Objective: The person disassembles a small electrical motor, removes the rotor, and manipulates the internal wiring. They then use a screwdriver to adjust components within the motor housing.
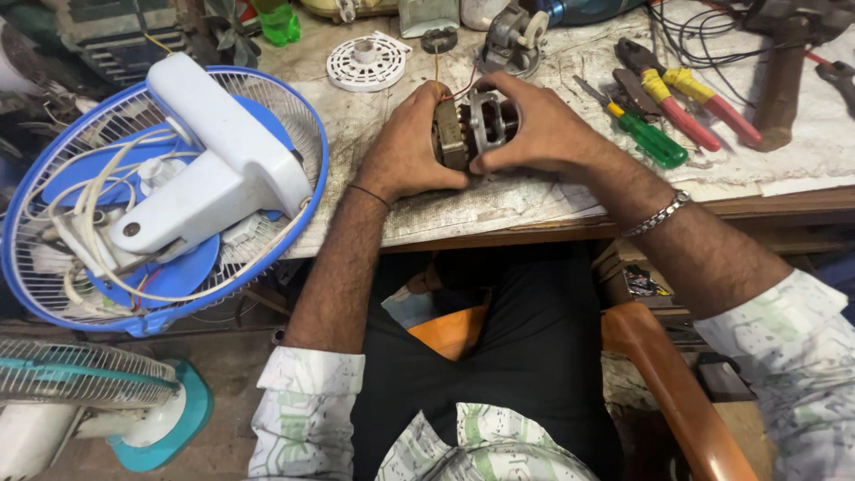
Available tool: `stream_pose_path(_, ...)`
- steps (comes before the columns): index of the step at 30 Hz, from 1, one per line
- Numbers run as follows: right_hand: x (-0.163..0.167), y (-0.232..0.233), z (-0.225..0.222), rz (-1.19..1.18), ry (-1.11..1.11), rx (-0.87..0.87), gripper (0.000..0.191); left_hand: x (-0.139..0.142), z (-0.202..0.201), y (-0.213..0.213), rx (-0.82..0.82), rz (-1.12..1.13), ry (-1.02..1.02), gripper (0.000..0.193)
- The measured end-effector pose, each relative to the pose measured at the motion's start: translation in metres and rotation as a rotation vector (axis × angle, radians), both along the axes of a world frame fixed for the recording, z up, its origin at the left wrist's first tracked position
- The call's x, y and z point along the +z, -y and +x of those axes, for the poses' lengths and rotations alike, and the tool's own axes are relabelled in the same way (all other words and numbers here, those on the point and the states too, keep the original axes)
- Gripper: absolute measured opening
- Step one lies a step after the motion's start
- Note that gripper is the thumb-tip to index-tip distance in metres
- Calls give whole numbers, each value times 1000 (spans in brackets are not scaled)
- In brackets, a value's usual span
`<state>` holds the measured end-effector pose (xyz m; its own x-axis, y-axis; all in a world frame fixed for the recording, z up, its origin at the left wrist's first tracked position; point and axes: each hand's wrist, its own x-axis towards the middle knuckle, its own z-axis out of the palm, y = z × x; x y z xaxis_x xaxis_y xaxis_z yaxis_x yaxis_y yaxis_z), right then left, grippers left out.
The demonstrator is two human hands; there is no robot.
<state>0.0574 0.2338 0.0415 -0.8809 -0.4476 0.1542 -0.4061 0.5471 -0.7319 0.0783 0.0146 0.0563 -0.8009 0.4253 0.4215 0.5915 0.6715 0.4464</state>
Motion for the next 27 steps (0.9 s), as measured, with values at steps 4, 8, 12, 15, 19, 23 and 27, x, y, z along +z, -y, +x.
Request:
stream_pose_path(4, -2, -13, 14, -163, 15, 118, 106, -5, 14, -11, -11, 26, -7, 92)
stream_pose_path(8, 6, -32, 25, -46, -39, 32, 104, -5, 21, -19, 5, 38, 34, 93)
stream_pose_path(12, 17, -69, 26, 132, -76, -133, 109, -4, 25, -22, -24, 50, -57, 91)
stream_pose_path(15, 21, -97, 23, -138, -267, 161, 111, -5, 31, -24, -36, 74, -44, 90)
stream_pose_path(19, 21, -123, 22, 197, -486, -58, 108, -10, 35, -30, -1, 97, -14, 91)
stream_pose_path(23, 18, -133, 21, 428, -310, -376, 105, -11, 36, -32, -12, 111, -34, 92)
stream_pose_path(27, 15, -134, 15, 509, -264, -399, 103, -14, 38, -34, -6, 98, -60, 95)
